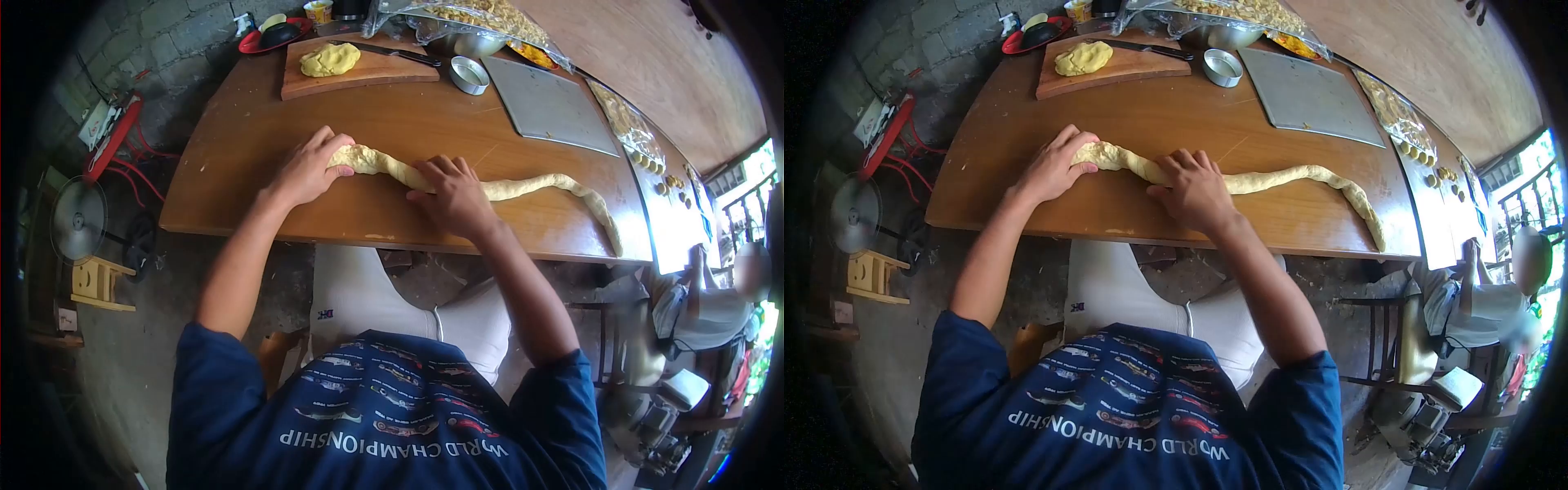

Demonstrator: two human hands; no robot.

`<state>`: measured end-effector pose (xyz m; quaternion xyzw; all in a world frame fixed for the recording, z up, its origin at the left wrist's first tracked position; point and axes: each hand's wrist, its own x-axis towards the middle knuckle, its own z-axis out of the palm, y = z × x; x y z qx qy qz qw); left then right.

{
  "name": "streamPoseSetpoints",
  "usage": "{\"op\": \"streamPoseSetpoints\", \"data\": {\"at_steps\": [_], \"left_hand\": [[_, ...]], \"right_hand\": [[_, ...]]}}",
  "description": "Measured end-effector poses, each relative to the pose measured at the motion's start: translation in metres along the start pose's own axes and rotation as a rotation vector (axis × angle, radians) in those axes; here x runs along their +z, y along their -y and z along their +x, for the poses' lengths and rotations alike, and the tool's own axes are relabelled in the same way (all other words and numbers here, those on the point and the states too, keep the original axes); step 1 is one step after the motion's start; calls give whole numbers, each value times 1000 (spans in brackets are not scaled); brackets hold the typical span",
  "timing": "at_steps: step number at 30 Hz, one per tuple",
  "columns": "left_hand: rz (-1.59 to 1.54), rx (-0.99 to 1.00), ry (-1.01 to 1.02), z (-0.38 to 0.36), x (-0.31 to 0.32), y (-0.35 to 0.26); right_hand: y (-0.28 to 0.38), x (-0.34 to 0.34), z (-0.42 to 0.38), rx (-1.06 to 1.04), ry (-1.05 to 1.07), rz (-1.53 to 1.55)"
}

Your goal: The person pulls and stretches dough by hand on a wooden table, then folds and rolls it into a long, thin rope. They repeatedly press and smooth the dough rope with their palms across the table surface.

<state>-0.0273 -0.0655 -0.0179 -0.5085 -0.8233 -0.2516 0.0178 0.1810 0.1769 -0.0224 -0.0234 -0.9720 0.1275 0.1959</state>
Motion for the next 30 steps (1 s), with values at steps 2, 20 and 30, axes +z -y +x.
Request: {"op": "streamPoseSetpoints", "data": {"at_steps": [2, 20, 30], "left_hand": [[2, 29, 25, -5, -6, 9], [-87, -442, 84, 66, 19, 55], [22, -244, -241, 97, 12, 86]], "right_hand": [[-15, 11, 9, -7, 22, -14], [1, 77, 159, 402, 77, -13], [-38, 101, 208, 246, -68, -51]]}}
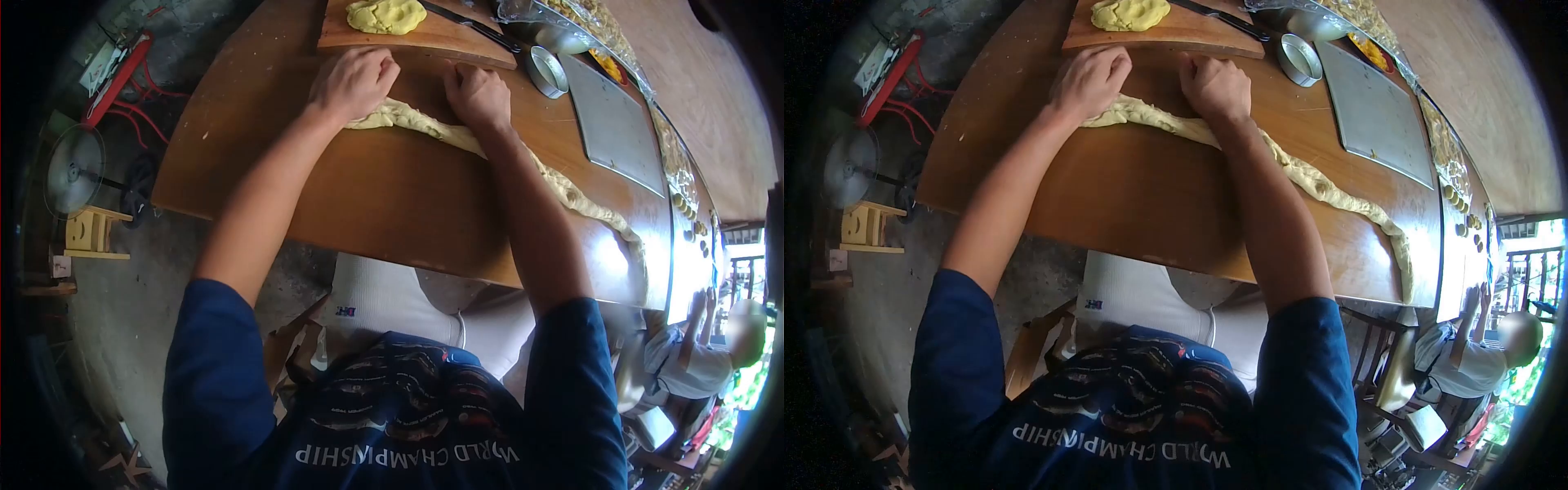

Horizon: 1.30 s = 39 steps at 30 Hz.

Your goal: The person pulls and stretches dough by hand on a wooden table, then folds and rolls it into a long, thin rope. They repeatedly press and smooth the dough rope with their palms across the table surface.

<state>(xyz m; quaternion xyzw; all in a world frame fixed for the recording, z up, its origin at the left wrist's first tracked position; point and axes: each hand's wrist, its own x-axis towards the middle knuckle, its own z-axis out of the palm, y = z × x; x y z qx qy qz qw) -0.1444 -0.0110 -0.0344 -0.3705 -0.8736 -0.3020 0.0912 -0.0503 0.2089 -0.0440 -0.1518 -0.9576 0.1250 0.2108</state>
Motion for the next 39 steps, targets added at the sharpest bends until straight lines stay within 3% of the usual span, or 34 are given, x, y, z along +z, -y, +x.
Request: {"op": "streamPoseSetpoints", "data": {"at_steps": [5, 7, 9, 11, 13, 15, 17, 19, 20, 22, 29, 31, 34, 37, 39], "left_hand": [[117, 55, 12, -29, 7, -2], [210, 141, -89, -62, 9, -2], [155, 198, -30, -89, -10, -8], [144, 288, -51, -115, -31, -20], [148, 379, -93, -129, -56, -30], [-76, 157, 138, -137, -78, -39], [63, 24, 263, -128, -74, -53], [206, 120, -73, -119, -33, -45], [235, 55, -74, -115, -16, -40], [214, 6, -156, -100, -12, -31], [252, -26, -236, -36, -6, 6], [241, 27, -216, -19, -5, 14], [288, 93, -219, -3, 1, 22], [167, 176, -233, -15, 3, 20], [217, 131, -219, -42, -4, 11]], "right_hand": [[14, -27, -36, -137, 55, 40], [10, -23, -53, -343, -43, 150], [8, -24, -67, -389, 13, 66], [16, -39, -103, -426, -40, 171], [17, -51, -114, -392, 7, 136], [26, -66, -118, -212, 266, 74], [67, -77, -118, -114, 335, 42], [103, -63, -107, -22, 372, 241], [109, -47, -103, -28, 373, 244], [112, -17, -91, -75, 53, 158], [92, 15, -28, -96, 143, 8], [91, 25, -13, -114, 111, -13], [92, 40, -5, -229, -151, 63], [87, 36, -18, -367, -194, 182], [85, 31, -30, -416, -187, 148]]}}
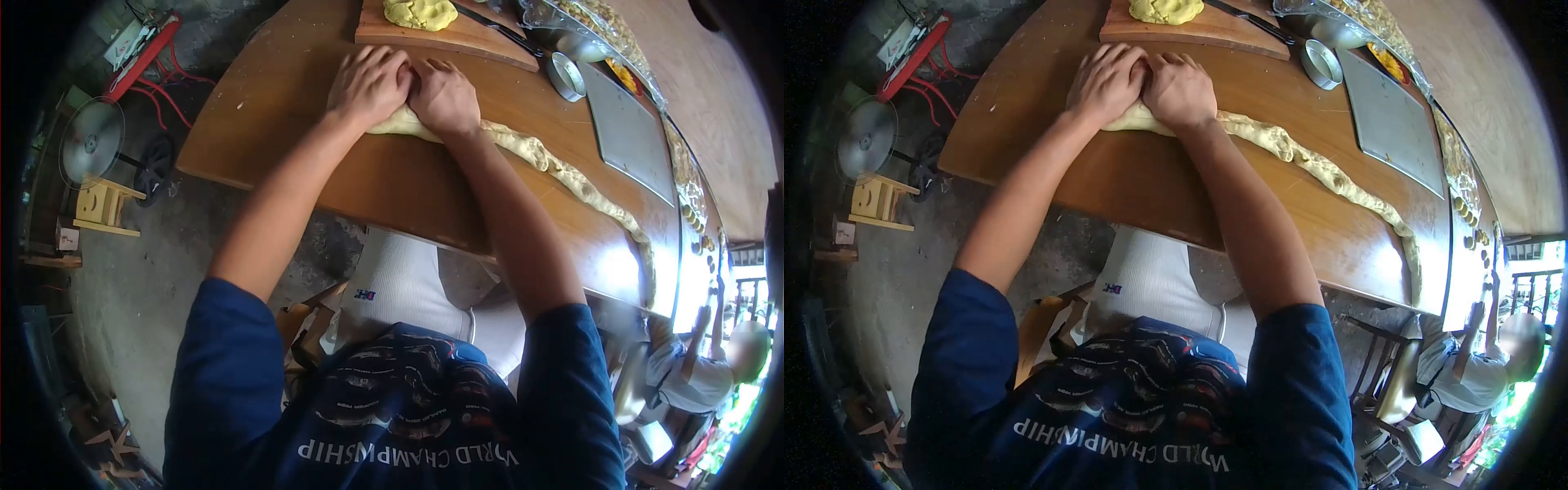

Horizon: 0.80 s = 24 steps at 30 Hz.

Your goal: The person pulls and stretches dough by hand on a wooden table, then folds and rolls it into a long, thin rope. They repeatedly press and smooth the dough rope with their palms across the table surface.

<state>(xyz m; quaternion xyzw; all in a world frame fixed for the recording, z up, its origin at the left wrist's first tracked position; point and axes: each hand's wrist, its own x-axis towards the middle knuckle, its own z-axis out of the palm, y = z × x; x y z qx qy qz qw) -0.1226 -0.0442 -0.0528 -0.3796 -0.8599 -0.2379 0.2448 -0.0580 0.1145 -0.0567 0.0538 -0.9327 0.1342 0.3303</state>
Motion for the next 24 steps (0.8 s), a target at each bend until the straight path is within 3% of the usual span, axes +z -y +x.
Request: {"op": "streamPoseSetpoints", "data": {"at_steps": [2, 5, 9, 11, 16, 19, 24], "left_hand": [[48, -44, 38, -32, -12, -4], [-15, 98, -22, -71, -26, 4], [-169, 100, 154, -102, -76, -15], [-142, 69, 258, -103, -95, -23], [-269, -5, 236, -94, -90, -29], [-219, 21, 220, -96, -88, -19], [-227, -13, 309, -89, -94, -3]], "right_hand": [[6, -5, -12, 40, 60, 32], [11, -21, -36, -25, 90, 37], [36, -68, -75, -4, 137, 123], [48, -78, -81, -53, 130, 184], [66, -72, -76, -128, 154, 0], [59, -67, -73, -58, 328, 56], [54, -68, -65, -80, 300, -10]]}}
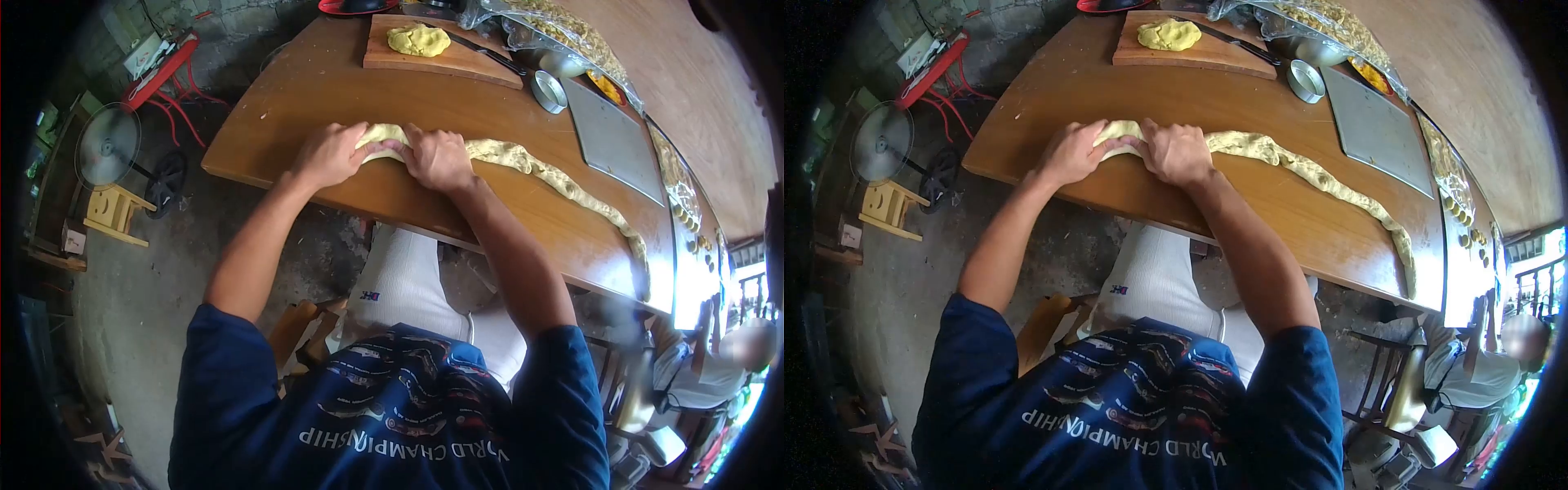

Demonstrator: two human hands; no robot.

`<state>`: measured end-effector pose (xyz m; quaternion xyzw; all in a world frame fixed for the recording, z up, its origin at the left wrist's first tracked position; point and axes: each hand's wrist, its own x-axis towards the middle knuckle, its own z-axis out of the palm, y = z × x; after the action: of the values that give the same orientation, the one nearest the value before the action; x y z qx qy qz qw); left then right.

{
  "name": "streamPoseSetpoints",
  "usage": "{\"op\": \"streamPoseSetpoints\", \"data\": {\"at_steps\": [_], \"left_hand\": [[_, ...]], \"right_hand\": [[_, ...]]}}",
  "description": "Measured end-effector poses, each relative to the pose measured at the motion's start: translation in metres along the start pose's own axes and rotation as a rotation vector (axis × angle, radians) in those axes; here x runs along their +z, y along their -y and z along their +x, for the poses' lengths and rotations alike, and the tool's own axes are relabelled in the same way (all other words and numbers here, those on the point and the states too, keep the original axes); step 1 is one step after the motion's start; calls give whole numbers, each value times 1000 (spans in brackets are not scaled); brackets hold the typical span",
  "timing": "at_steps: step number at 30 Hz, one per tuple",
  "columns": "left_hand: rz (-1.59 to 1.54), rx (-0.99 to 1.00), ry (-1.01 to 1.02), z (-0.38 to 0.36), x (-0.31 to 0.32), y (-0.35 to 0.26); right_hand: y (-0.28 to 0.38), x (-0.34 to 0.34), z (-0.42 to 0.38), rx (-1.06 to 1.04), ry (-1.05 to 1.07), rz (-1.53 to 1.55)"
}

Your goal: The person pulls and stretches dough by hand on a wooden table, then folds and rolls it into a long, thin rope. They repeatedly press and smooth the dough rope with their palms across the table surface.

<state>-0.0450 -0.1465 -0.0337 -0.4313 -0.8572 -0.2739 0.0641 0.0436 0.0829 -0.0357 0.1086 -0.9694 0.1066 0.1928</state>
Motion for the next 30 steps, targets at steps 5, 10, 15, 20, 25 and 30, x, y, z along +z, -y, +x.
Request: {"op": "streamPoseSetpoints", "data": {"at_steps": [5, 10, 15, 20, 25, 30], "left_hand": [[73, 145, 9, 0, -20, 20], [20, 195, -147, -27, -18, 3], [94, 16, -112, -29, -7, 5], [-132, -32, -264, -9, 4, 29], [-169, -140, -69, 17, -9, 47], [38, -143, -225, 34, 4, 64]], "right_hand": [[0, -8, 6, 19, 61, -11], [-16, -20, -8, -87, 35, 190], [63, 0, 30, 64, -22, 149], [55, 25, 89, 355, 137, 161], [29, 31, 130, 465, 286, 99], [12, 45, 144, 332, 240, 58]]}}
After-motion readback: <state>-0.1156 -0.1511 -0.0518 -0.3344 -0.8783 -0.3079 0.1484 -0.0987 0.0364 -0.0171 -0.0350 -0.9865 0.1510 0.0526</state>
